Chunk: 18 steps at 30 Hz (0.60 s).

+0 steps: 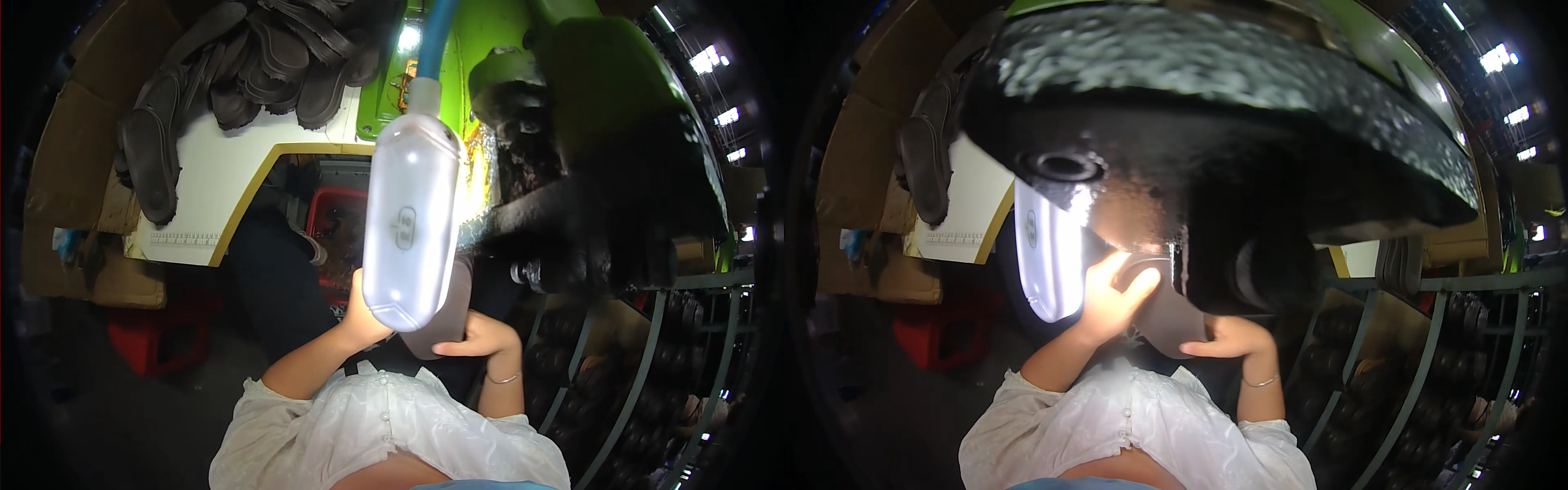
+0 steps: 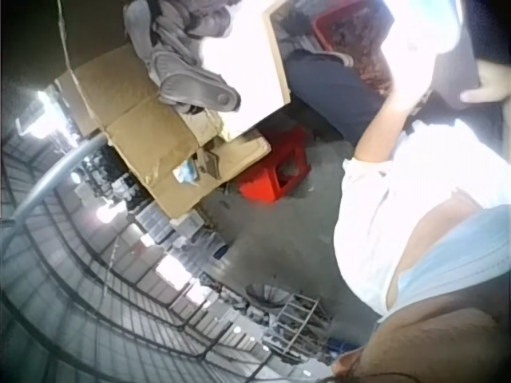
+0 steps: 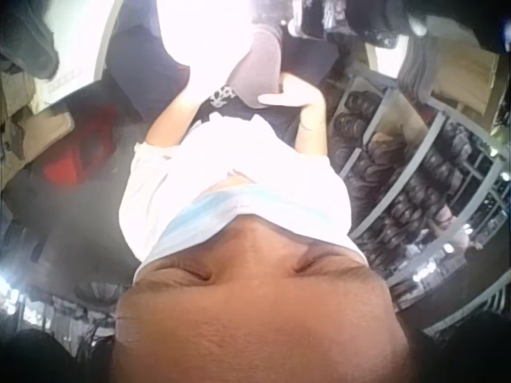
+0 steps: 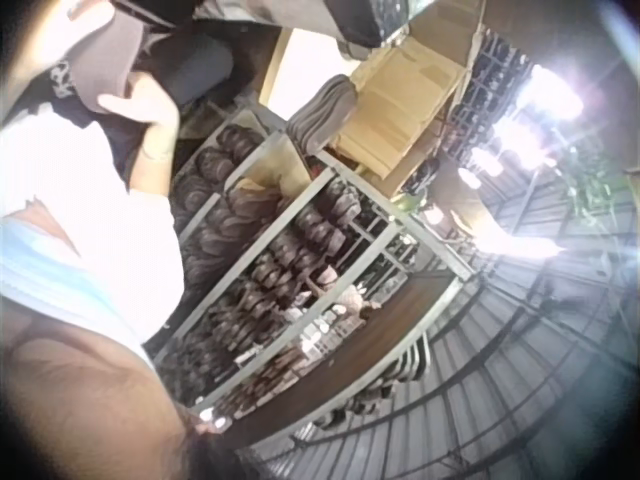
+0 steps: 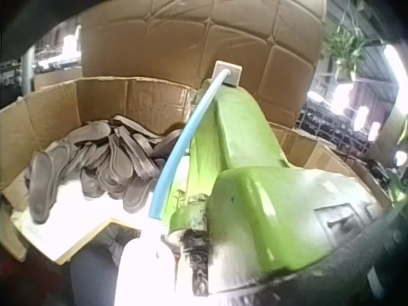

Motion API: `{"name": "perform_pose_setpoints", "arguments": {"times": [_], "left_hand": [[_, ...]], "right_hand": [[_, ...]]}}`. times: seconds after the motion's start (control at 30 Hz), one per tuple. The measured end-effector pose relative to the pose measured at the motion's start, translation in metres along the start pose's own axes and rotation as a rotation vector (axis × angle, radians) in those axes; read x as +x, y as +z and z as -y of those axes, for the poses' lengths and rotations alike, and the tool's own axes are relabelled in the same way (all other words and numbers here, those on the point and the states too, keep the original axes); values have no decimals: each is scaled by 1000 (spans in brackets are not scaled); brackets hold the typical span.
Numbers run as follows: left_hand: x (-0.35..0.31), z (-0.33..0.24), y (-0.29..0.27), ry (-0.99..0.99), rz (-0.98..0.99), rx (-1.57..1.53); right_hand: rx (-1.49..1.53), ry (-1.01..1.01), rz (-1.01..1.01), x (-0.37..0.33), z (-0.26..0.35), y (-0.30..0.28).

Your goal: The person sits at a workbench and repeatedly picks up dark shoe soles or insoles from a pile. They hold each item against a rotating grinding wheel on a green machine to smooth the edges, then place the processed item onto a separate stack on the table.

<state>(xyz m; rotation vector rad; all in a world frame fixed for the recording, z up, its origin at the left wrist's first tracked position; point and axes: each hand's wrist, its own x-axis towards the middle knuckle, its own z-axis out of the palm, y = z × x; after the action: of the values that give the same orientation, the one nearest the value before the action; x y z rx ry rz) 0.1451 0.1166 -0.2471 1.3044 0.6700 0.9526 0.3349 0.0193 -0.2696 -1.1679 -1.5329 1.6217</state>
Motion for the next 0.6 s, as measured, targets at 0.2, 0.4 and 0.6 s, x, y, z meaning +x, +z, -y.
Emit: {"name": "perform_pose_setpoints", "arguments": {"times": [0.2, 0.4, 0.6], "left_hand": [[-13, 8, 0, -95, 36, -156], [-14, -18, -10, -79, -54, -209], [-10, -31, -62, 59, -217, -38]], "right_hand": [[224, -166, -653, -82, -20, -76], [571, -560, -1162, -14, 13, -53], [1038, -854, -899, 48, 12, 4]]}}
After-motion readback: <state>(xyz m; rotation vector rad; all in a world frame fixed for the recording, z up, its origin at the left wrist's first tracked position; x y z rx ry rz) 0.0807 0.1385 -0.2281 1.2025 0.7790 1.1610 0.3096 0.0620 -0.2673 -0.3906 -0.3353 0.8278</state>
